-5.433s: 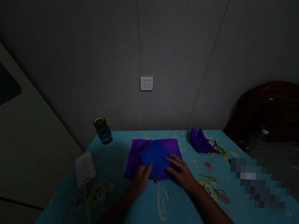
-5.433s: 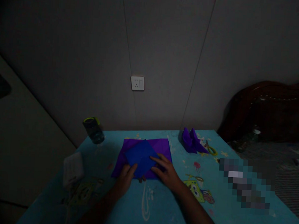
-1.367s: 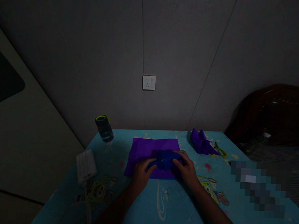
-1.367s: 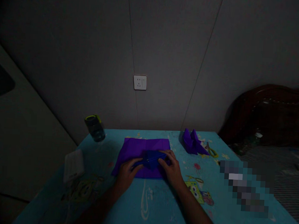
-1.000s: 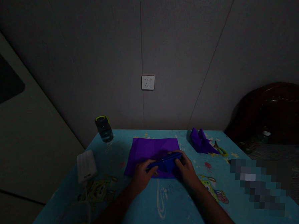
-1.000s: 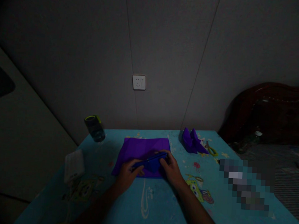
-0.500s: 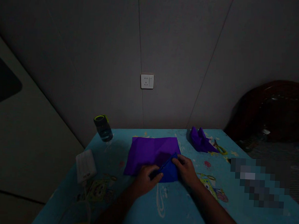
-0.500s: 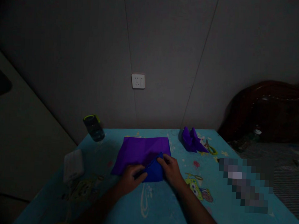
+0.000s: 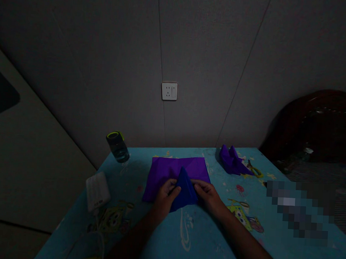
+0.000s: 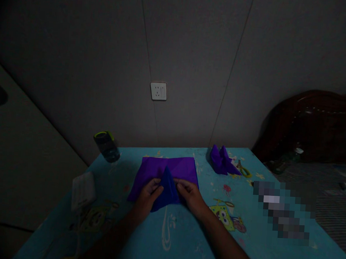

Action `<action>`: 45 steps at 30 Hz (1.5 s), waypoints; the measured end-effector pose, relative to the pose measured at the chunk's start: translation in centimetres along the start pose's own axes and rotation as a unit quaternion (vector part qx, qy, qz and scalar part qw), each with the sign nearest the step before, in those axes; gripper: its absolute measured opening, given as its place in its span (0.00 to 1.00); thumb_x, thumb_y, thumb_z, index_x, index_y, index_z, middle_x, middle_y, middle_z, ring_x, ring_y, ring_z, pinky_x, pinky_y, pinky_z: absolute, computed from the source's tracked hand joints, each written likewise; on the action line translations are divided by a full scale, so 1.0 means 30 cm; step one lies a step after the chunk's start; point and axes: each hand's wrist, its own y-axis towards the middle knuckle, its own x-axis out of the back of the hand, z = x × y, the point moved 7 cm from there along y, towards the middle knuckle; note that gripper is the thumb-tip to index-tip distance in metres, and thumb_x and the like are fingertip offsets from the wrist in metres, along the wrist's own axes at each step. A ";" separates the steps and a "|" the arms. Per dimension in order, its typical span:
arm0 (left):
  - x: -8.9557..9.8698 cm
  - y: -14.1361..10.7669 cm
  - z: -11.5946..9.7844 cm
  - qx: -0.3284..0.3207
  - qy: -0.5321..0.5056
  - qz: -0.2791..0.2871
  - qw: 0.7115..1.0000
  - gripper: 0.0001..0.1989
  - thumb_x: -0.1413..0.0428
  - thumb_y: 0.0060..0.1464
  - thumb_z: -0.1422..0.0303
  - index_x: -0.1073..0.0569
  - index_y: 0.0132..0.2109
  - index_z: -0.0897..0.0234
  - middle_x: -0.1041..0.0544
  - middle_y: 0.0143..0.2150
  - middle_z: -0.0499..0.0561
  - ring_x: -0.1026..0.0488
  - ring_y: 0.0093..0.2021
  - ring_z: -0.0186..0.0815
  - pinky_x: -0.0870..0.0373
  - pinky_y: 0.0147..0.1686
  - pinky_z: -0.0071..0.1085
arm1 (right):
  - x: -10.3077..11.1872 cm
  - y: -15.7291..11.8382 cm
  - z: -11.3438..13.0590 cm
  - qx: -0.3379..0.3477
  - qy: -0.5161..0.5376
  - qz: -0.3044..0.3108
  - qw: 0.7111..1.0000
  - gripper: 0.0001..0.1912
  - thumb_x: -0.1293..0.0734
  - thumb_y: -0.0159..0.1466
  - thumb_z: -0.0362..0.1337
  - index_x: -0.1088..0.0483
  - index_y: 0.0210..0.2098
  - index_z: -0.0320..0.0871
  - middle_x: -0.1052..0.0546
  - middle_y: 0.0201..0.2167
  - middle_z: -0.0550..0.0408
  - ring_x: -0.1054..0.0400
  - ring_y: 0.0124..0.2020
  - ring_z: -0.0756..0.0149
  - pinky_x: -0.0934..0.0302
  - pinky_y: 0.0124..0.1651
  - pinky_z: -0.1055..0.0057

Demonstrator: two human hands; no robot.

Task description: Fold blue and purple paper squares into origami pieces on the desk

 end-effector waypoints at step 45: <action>0.023 0.007 -0.006 0.001 0.046 0.040 0.998 0.22 0.35 0.45 0.56 0.25 0.45 0.65 0.22 0.41 0.52 0.26 0.45 0.43 0.32 0.48 0.35 | -0.027 0.003 -0.019 0.018 -0.017 0.059 0.998 0.28 0.22 0.47 0.53 0.40 0.30 0.46 0.37 0.28 0.63 0.44 0.30 0.69 0.46 0.34 0.72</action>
